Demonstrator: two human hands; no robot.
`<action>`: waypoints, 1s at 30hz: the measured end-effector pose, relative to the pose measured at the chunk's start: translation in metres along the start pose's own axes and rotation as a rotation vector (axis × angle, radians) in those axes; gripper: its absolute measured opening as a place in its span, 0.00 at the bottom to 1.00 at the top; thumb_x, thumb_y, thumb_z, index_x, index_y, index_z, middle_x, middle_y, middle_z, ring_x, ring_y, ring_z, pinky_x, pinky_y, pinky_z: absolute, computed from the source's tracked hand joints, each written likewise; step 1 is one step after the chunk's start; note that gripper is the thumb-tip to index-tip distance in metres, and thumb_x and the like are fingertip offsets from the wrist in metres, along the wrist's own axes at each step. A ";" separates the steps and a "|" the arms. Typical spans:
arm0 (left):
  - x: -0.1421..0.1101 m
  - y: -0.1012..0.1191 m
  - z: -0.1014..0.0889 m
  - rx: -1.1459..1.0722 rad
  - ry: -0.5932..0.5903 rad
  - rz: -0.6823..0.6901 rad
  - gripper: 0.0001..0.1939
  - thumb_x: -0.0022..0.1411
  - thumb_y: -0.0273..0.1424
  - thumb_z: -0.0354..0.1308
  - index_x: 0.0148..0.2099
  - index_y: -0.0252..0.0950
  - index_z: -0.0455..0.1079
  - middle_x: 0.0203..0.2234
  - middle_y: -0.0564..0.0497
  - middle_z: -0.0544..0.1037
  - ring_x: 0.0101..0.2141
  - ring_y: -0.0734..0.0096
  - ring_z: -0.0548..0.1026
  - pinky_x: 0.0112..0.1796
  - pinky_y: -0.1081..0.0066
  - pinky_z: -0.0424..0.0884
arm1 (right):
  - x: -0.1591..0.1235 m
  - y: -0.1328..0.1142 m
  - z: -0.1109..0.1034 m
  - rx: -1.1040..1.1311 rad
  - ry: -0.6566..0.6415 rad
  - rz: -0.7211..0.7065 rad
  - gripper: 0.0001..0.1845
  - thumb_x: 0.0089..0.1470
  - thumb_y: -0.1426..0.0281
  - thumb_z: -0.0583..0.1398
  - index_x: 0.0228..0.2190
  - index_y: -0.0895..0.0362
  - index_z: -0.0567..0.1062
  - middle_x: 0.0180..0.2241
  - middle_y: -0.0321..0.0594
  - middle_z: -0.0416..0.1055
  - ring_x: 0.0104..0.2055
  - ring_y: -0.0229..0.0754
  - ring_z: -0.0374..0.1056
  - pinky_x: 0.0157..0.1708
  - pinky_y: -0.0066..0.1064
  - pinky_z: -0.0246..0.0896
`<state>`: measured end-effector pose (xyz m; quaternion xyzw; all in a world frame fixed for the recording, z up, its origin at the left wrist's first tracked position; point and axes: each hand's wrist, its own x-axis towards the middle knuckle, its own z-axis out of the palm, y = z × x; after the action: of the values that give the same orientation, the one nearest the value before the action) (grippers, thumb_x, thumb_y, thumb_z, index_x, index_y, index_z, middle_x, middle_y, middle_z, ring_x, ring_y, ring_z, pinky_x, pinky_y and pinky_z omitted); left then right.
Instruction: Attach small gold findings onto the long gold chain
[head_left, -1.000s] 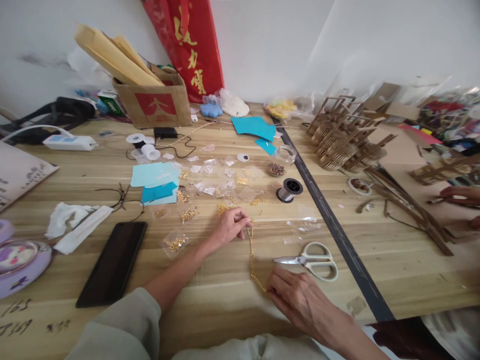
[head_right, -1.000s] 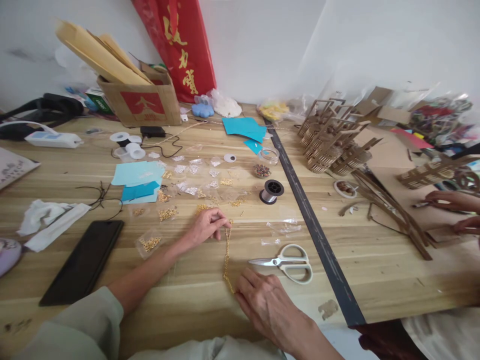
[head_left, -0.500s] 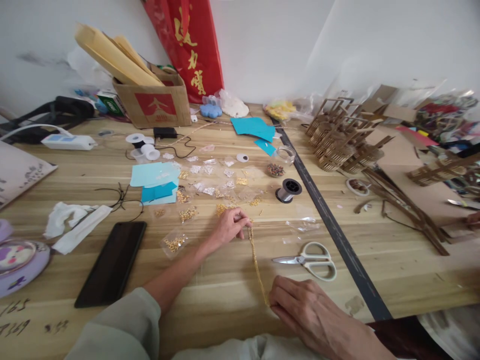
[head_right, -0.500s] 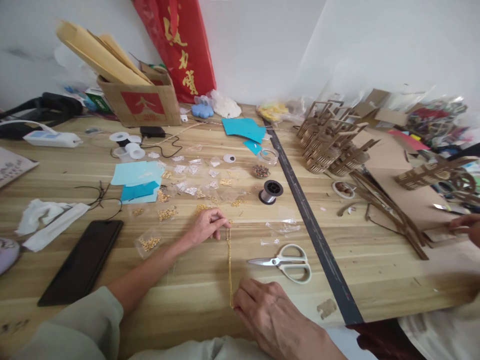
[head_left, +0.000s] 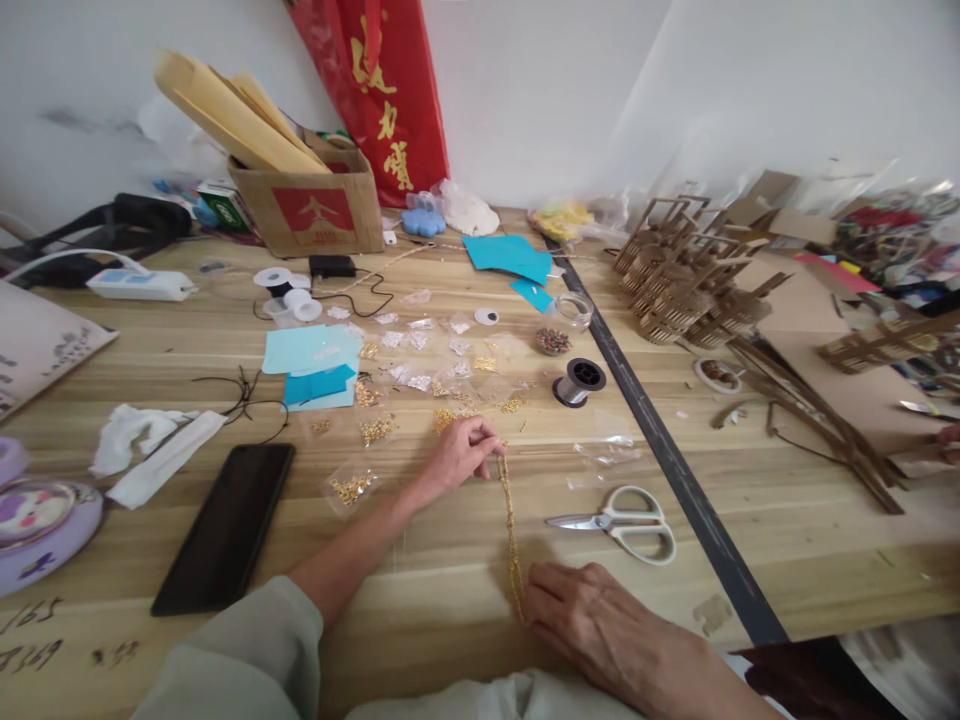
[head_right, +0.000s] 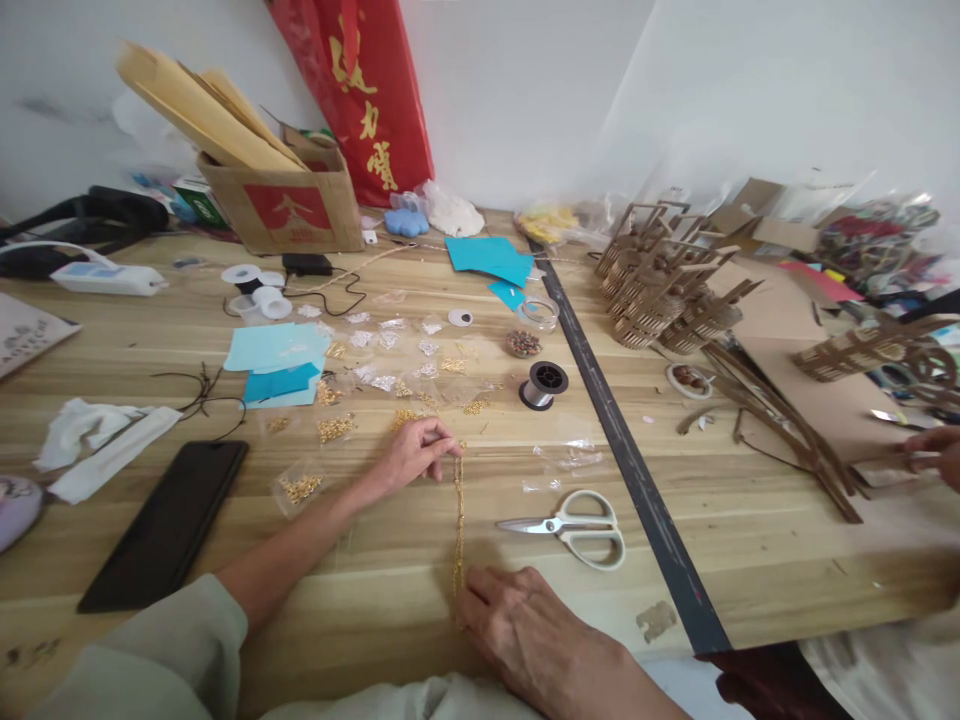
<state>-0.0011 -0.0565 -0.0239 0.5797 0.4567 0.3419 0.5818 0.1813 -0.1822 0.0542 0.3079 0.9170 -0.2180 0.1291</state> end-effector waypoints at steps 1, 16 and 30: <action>0.000 0.000 0.000 0.005 -0.001 -0.002 0.06 0.57 0.30 0.54 0.30 0.32 0.63 0.29 0.44 0.81 0.13 0.80 0.72 0.13 0.82 0.60 | -0.001 0.001 -0.001 0.028 -0.005 0.015 0.10 0.54 0.83 0.55 0.33 0.57 0.68 0.35 0.37 0.70 0.33 0.39 0.67 0.27 0.28 0.51; 0.001 -0.004 0.000 -0.022 -0.007 0.023 0.06 0.58 0.29 0.53 0.30 0.33 0.62 0.29 0.45 0.81 0.13 0.81 0.71 0.13 0.83 0.60 | -0.018 0.021 0.026 0.942 0.206 0.422 0.06 0.55 0.73 0.56 0.26 0.58 0.69 0.27 0.37 0.73 0.28 0.35 0.67 0.26 0.23 0.56; 0.001 -0.003 -0.001 -0.003 -0.013 0.035 0.06 0.58 0.29 0.54 0.30 0.32 0.63 0.29 0.44 0.81 0.14 0.80 0.72 0.14 0.82 0.61 | -0.008 0.029 0.066 1.603 0.449 0.396 0.17 0.46 0.61 0.67 0.24 0.60 0.68 0.24 0.42 0.76 0.25 0.35 0.69 0.27 0.25 0.62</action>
<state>-0.0017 -0.0561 -0.0264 0.5889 0.4423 0.3488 0.5796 0.2123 -0.1966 -0.0096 0.4967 0.4187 -0.7081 -0.2766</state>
